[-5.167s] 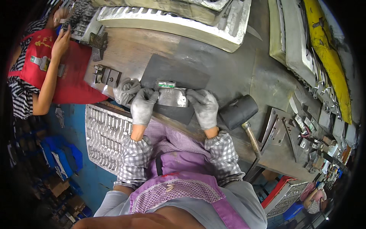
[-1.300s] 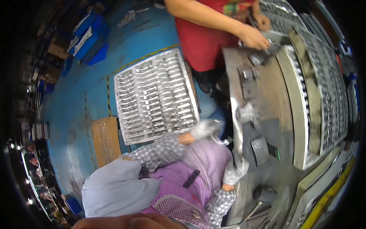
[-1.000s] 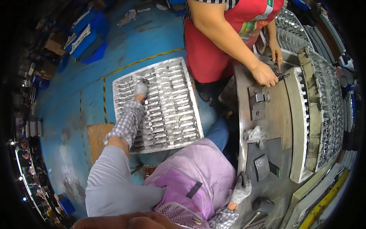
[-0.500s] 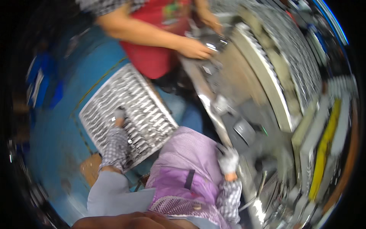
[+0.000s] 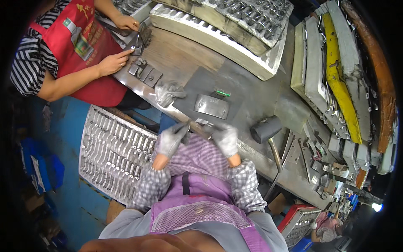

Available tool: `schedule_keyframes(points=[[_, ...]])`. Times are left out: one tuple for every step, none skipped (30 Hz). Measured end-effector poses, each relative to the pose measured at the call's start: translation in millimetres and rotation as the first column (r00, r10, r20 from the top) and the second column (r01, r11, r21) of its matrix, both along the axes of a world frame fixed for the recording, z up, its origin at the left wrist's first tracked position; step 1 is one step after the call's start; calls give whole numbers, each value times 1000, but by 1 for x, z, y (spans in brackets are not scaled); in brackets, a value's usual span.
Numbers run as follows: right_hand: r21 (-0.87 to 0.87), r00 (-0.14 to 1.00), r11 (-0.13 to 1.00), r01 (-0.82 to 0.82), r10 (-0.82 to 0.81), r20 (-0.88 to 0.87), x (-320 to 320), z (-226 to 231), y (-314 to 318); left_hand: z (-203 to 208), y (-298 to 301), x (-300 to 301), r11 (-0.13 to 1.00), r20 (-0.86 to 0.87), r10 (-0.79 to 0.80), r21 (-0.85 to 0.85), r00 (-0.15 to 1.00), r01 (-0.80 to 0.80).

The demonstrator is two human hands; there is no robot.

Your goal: The person assembles small metal handles at a workstation by joining metal parts and placing the completed handles into a plastic tray. A rubber mallet and a fixture are used to aid in the assembly process.

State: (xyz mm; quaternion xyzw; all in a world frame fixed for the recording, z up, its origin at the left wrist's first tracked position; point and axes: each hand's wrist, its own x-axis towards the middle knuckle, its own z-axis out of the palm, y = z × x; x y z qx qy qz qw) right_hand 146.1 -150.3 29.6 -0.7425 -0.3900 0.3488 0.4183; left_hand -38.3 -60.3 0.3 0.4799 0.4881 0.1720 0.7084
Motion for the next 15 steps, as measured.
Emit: schedule_keyframes(points=[[30,994,994,102,-103,41,10,8,5,-21,8,8,964,-88,34,265,996,-10],[31,995,995,97,-98,22,19,13,15,-45,16,16,861,-162,82,508,983,12],[69,982,987,147,-154,112,34,18,24,-15,33,35,855,-266,75,514,961,76],[116,963,978,173,-193,191,40,19,32,-15,43,46,781,-153,128,625,980,-4],[117,964,976,181,-200,174,43,12,32,-17,47,59,694,-27,149,715,988,-85],[177,951,971,162,-201,236,44,2,33,-13,47,70,693,-41,138,718,990,-67],[234,932,962,139,-207,298,48,-7,33,-7,47,80,674,-227,139,735,964,76],[248,947,960,132,-196,254,52,-14,30,-5,47,88,655,-403,144,724,904,218],[245,948,958,147,-207,243,61,-14,28,-8,47,92,653,-414,132,720,900,235],[215,978,961,176,-196,74,72,-13,26,-14,48,92,686,-408,139,697,902,209],[183,978,963,200,-185,-96,82,-15,25,-19,50,92,718,-402,146,671,904,183],[307,936,893,329,-265,-231,87,-26,24,-20,51,94,702,-422,152,683,894,203],[300,930,889,345,-281,-236,90,-36,20,-21,53,97,747,-420,141,640,896,182],[347,941,905,247,-309,136,90,-45,17,-20,56,99,765,-437,125,614,891,194],[352,820,927,130,-300,487,90,-51,18,-15,58,101,782,-452,117,590,884,199]])
